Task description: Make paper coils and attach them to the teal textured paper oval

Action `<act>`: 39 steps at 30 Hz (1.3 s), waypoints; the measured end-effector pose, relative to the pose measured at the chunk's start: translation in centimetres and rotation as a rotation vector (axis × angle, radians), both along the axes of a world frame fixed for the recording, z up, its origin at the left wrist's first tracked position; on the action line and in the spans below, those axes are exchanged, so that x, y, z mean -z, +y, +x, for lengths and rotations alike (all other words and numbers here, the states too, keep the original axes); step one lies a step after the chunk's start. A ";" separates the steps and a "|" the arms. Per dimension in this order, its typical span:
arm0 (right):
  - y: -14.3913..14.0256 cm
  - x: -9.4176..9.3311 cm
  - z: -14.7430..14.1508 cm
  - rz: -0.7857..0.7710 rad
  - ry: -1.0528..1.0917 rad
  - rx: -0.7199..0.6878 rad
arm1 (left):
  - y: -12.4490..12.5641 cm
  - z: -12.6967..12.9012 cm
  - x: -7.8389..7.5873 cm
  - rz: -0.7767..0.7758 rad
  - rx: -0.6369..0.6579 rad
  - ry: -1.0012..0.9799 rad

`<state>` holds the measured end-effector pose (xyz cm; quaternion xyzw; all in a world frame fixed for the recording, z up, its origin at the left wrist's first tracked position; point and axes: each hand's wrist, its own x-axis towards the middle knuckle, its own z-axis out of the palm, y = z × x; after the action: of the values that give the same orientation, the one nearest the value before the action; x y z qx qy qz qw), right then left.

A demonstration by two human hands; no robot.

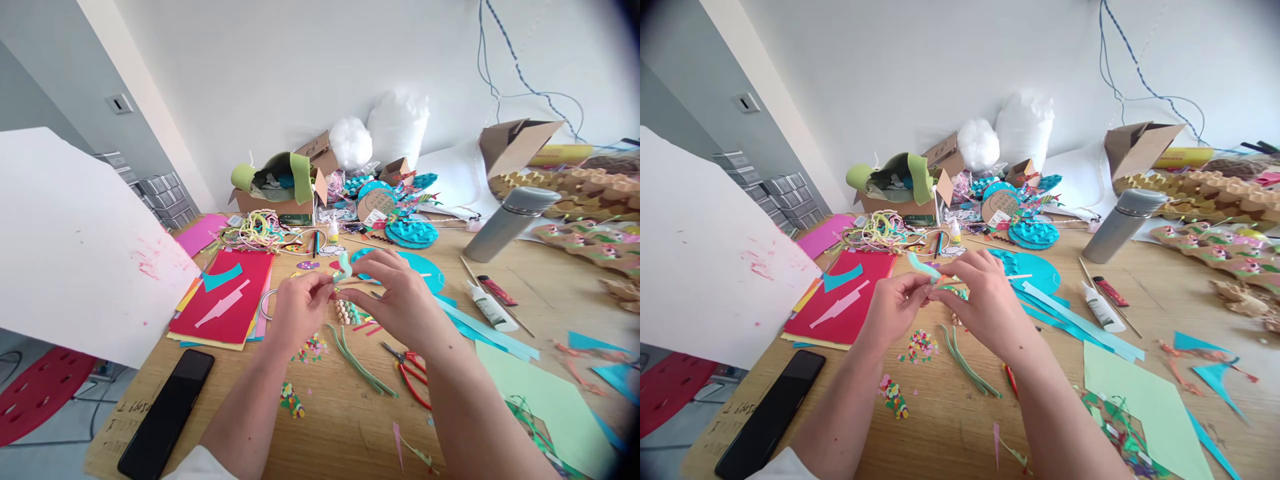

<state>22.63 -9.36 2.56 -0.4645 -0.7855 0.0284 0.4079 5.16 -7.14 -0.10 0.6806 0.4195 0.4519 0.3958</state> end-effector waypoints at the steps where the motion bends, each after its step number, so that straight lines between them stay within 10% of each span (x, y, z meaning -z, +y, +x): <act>1: 0.0 0.0 -0.2 -0.002 0.009 -0.009 | 0.0 0.0 0.0 0.014 -0.003 0.030; 25: 1.0 0.8 -0.5 0.217 0.025 -0.163 | -0.4 0.1 -0.9 0.035 -0.032 0.001; 39: 0.7 1.0 -0.9 0.302 -0.271 -0.133 | 0.6 0.2 0.0 -0.202 -0.016 -0.218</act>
<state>21.75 -8.71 1.55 -0.3446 -0.8576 -0.1254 0.3605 5.40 -6.53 -0.10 0.5809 0.4229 0.4814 0.5019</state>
